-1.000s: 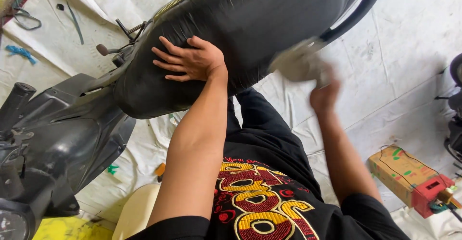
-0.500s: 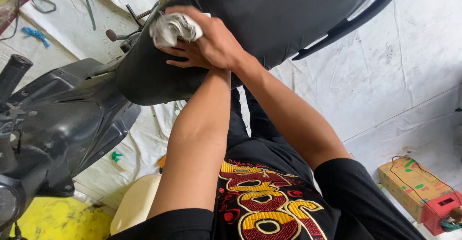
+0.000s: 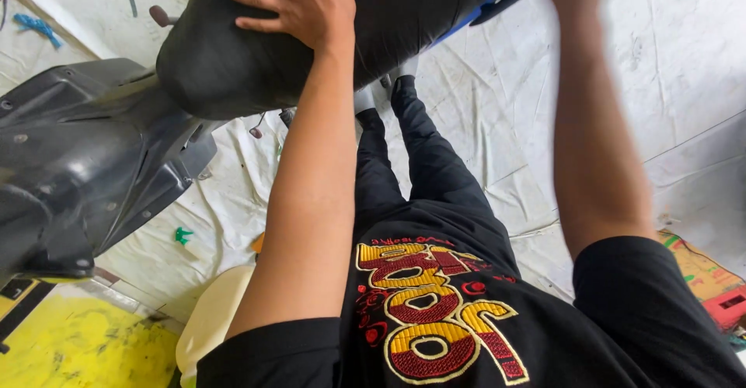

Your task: The person cleans the black seat of a motorcycle using a white cloth. They wipe the surface of the seat repeatedly, moving from the rear to the front and covering the sides, while the motorcycle appears to be running.

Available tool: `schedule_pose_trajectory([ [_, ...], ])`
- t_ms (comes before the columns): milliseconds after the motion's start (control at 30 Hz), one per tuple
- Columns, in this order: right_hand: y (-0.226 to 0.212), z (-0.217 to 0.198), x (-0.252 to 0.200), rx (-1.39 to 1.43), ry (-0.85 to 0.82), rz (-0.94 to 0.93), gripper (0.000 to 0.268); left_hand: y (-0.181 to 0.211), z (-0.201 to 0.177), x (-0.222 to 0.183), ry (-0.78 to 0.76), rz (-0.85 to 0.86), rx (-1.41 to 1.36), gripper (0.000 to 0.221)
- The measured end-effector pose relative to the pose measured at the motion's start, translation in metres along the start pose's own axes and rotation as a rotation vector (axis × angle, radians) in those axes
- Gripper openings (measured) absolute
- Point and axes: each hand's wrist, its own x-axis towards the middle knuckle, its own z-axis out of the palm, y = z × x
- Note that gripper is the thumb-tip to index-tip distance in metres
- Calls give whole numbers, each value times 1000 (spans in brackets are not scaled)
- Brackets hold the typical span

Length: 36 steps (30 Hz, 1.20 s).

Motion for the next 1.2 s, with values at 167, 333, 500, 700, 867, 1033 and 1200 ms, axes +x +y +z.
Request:
schedule_pose_trajectory([
  [167,-250,89,-119,35,203,-246,74,-44,9,-19,6,347,13,73],
  [333,-285,112,-222,594,-555,-321,94,-121,5,-35,79,857,-489,59],
  [500,-101,122,-197,418,-448,54,67,-238,46,-25,279,531,-560,54],
  [700,-47,16,-60,361,404,-193,26,-328,101,26,132,-124,-1192,64],
  [867,-161,43,-10,434,299,-276,39,-284,32,57,-309,-551,-1464,81],
  [1033,-350,97,-99,17,-349,-718,34,-251,65,96,-398,-785,-1665,92],
  [1200,-339,88,-129,641,-768,-331,58,-222,61,99,-283,-966,-1349,95],
])
